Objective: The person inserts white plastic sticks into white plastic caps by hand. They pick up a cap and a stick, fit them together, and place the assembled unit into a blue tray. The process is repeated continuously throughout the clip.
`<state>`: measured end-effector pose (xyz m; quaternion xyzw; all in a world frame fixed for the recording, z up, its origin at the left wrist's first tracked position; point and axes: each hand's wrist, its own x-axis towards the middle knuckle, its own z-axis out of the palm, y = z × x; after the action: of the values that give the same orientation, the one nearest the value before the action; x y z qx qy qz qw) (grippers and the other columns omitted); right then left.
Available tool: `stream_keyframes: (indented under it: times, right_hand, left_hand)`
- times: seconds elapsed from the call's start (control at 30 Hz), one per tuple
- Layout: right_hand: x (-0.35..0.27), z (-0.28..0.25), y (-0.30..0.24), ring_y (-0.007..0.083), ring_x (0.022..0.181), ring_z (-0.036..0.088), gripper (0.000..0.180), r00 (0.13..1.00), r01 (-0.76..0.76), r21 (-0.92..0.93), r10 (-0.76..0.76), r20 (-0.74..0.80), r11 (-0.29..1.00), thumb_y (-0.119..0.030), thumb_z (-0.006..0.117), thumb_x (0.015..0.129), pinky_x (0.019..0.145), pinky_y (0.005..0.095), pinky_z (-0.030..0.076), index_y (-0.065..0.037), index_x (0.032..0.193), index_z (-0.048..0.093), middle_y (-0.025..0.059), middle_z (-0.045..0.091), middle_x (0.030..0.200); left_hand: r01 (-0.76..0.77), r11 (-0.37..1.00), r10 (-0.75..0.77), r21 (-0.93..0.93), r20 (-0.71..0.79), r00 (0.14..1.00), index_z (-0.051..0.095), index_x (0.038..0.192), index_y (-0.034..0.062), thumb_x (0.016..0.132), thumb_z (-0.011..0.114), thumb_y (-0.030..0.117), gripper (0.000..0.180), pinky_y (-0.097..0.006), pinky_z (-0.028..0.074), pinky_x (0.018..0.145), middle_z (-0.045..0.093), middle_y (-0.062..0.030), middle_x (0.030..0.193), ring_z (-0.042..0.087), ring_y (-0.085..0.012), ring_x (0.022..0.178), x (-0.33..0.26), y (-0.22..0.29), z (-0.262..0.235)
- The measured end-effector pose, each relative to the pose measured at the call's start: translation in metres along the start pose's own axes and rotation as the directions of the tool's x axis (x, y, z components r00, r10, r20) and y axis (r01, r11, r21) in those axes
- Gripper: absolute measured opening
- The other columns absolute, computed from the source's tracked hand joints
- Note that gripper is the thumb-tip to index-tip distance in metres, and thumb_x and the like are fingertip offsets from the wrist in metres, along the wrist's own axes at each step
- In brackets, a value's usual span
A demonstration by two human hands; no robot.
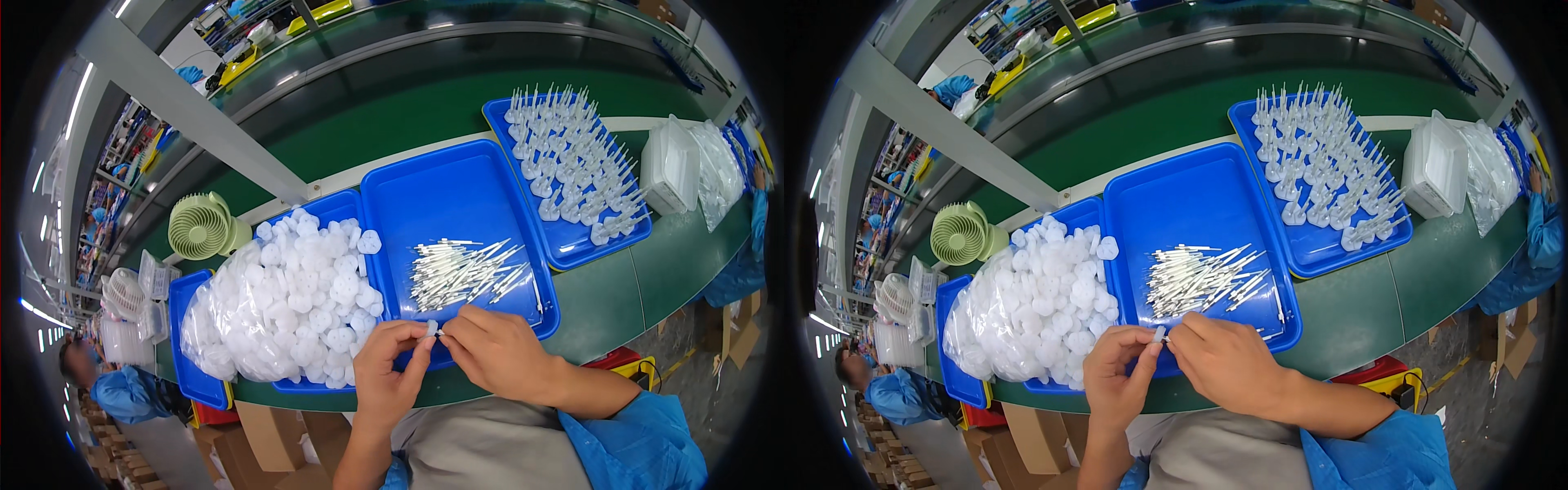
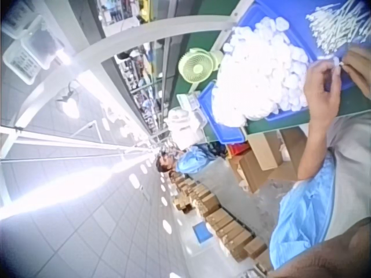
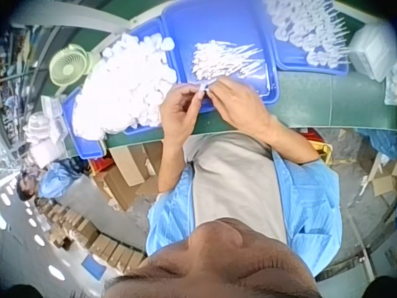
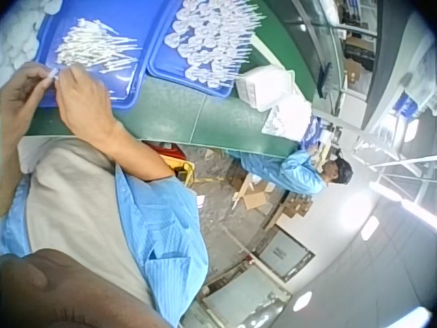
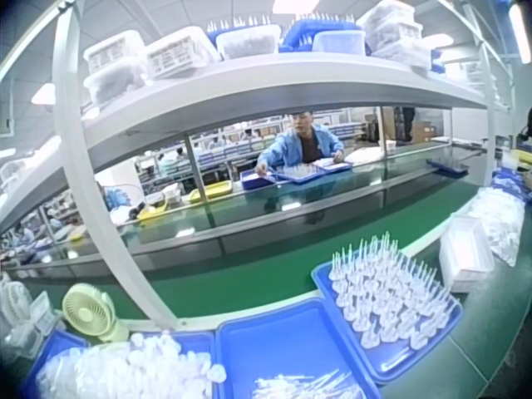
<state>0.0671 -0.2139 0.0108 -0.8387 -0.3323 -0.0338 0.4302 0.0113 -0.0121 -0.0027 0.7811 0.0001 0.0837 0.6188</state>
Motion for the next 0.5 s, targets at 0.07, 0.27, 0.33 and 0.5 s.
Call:
stream_keyframes:
  times: [0.07, 0.27, 0.33, 0.5]
  right_hand:
    - [0.0027, -0.0021, 0.0044, 0.0341, 0.073, 0.069, 0.009, 0.999, 0.012, -0.024, -0.011, 0.046, 1.000, -0.009, 0.075, 0.104, 0.062, 0.0456, 0.057, -0.004, 0.101, 0.068, 0.0110, 0.061, 0.090]
    - [0.0039, 0.0017, 0.0011, 0.0355, 0.072, 0.068, 0.010, 0.988, -0.155, 0.313, 0.149, 0.043, 0.937, -0.010, 0.075, 0.103, 0.063, 0.0482, 0.056, -0.004, 0.100, 0.068, 0.0121, 0.061, 0.090]
    - [0.0034, 0.0020, 0.0020, 0.0364, 0.072, 0.068, 0.010, 0.991, -0.135, 0.291, 0.130, 0.037, 0.947, -0.010, 0.075, 0.103, 0.063, 0.0491, 0.056, -0.004, 0.101, 0.068, 0.0124, 0.062, 0.090]
    - [0.0019, 0.0016, 0.0047, 0.0319, 0.067, 0.067, 0.010, 1.000, -0.022, 0.082, 0.022, 0.007, 0.996, -0.003, 0.080, 0.098, 0.058, 0.0435, 0.052, -0.004, 0.104, 0.072, 0.0116, 0.066, 0.088]
  left_hand:
    - [-0.029, 0.996, 0.027, 0.089, 0.019, 0.999, 0.071, 0.122, -0.0079, 0.106, 0.074, -0.009, 0.016, -0.031, 0.064, 0.096, 0.072, -0.0112, 0.120, 0.076, -0.0168, 0.108, 0.0010, 0.0016, 0.0004]
    - [0.073, 0.982, -0.071, -0.174, 0.022, 0.997, 0.073, 0.122, -0.0081, 0.107, 0.074, -0.005, 0.015, -0.033, 0.066, 0.097, 0.072, -0.0126, 0.120, 0.076, -0.0182, 0.109, 0.0015, 0.0007, -0.0051]
    - [0.092, 0.978, -0.083, -0.187, 0.052, 0.995, 0.072, 0.122, -0.0084, 0.108, 0.073, -0.005, 0.015, -0.033, 0.065, 0.098, 0.072, -0.0124, 0.120, 0.076, -0.0181, 0.110, 0.0019, -0.0010, -0.0073]
    - [0.089, 0.987, -0.081, -0.135, 0.064, 0.995, 0.071, 0.122, -0.0074, 0.108, 0.072, -0.008, 0.014, -0.031, 0.062, 0.096, 0.073, -0.0112, 0.120, 0.075, -0.0164, 0.108, 0.0002, -0.0005, -0.0040]
